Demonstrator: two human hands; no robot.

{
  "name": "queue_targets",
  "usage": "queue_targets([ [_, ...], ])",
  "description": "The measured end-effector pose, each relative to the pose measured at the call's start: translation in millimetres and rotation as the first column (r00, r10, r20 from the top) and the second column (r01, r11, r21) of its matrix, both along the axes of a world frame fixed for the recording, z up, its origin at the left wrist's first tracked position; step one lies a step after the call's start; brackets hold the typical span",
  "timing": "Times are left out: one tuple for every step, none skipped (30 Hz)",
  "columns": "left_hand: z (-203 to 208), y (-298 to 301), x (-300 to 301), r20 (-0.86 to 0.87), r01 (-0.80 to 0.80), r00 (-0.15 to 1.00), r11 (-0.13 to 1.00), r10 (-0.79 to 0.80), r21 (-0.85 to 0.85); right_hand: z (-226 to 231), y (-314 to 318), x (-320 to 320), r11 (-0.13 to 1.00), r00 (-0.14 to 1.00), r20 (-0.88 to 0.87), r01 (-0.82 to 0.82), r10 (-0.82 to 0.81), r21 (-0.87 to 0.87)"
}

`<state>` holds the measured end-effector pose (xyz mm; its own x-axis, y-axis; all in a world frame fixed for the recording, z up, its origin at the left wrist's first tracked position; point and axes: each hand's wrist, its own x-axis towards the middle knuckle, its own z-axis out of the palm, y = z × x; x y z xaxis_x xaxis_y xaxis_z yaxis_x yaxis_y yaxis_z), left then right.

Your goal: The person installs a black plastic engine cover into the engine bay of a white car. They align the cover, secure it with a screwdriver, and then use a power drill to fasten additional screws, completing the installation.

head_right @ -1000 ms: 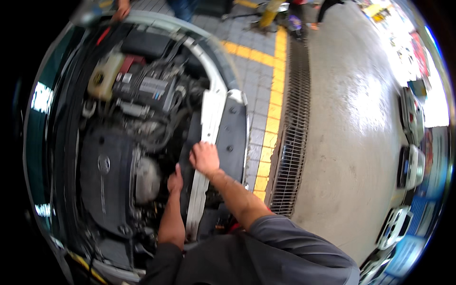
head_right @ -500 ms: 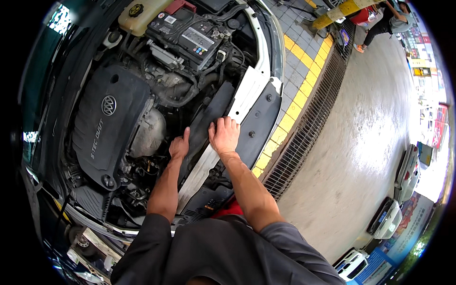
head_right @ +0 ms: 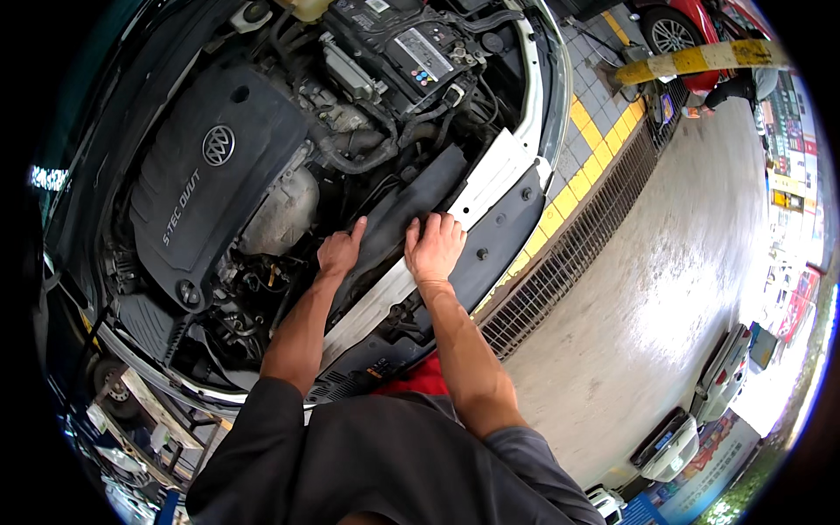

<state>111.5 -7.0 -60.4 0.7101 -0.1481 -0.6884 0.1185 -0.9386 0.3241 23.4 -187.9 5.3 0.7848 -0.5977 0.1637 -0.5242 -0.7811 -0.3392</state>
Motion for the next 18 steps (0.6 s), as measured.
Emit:
queue_targets([
  [1,-1,1,0.006,-0.001,1.000,1.000,0.001,-0.002,0,0,0,1.000,1.000,0.004,-0.002,0.002,-0.002],
  [2,-2,2,0.013,0.000,1.000,1.000,0.000,-0.005,1,0,0,1.000,1.000,0.007,-0.005,0.005,-0.005],
  [6,-1,4,0.020,0.001,1.000,1.000,-0.001,-0.005,1,2,1,1.000,1.000,0.011,-0.007,0.007,-0.003],
  [7,0,4,0.027,0.001,1.000,1.000,-0.001,-0.004,2,2,1,1.000,1.000,-0.004,-0.013,0.013,-0.002],
  [5,1,4,0.021,0.000,1.000,1.000,0.000,-0.001,3,2,0,1.000,1.000,-0.005,-0.016,0.016,-0.009],
  [0,2,4,0.017,-0.004,1.000,1.000,0.004,0.004,2,2,1,1.000,1.000,-0.003,-0.021,0.021,-0.012],
  [-5,2,2,0.012,-0.009,1.000,1.000,0.009,0.009,1,3,1,1.000,1.000,-0.002,-0.027,0.027,-0.015],
  [-10,1,-1,0.017,-0.009,1.000,0.999,0.009,0.032,-1,3,2,0.999,1.000,0.001,-0.026,0.026,-0.022],
  [-9,0,0,0.023,-0.009,1.000,1.000,0.009,0.015,1,3,2,0.999,1.000,-0.013,-0.028,0.028,-0.033],
  [-4,0,1,0.026,-0.011,1.000,1.000,0.011,0.001,3,4,3,0.999,1.000,-0.015,-0.027,0.026,-0.033],
  [1,0,3,0.028,-0.012,1.000,1.000,0.012,-0.012,3,4,3,0.999,1.000,-0.016,-0.026,0.025,-0.033],
  [4,-1,7,0.010,-0.025,1.000,0.999,0.026,-0.027,0,3,3,0.999,1.000,-0.004,-0.030,0.029,-0.042],
  [4,0,9,0.025,-0.023,0.999,0.999,0.024,-0.032,-1,3,2,0.999,0.999,-0.010,-0.032,0.031,-0.039],
  [3,3,10,0.039,-0.019,0.999,0.999,0.021,-0.037,-3,4,1,0.999,0.999,-0.014,-0.036,0.036,-0.026],
  [7,2,12,0.052,-0.010,0.999,0.999,0.013,-0.049,-2,3,-1,0.999,0.999,-0.020,-0.035,0.035,-0.020],
  [16,3,20,-0.017,-0.043,0.999,0.998,0.042,-0.049,-4,2,-1,0.999,0.999,-0.012,-0.044,0.044,-0.018],
  [14,5,17,-0.018,-0.043,0.999,0.998,0.042,-0.044,-6,4,-2,0.999,0.999,-0.016,-0.044,0.044,-0.013],
  [12,4,15,-0.015,-0.043,0.999,0.998,0.042,-0.046,-6,4,-1,0.999,0.999,-0.016,-0.045,0.045,-0.014],
])
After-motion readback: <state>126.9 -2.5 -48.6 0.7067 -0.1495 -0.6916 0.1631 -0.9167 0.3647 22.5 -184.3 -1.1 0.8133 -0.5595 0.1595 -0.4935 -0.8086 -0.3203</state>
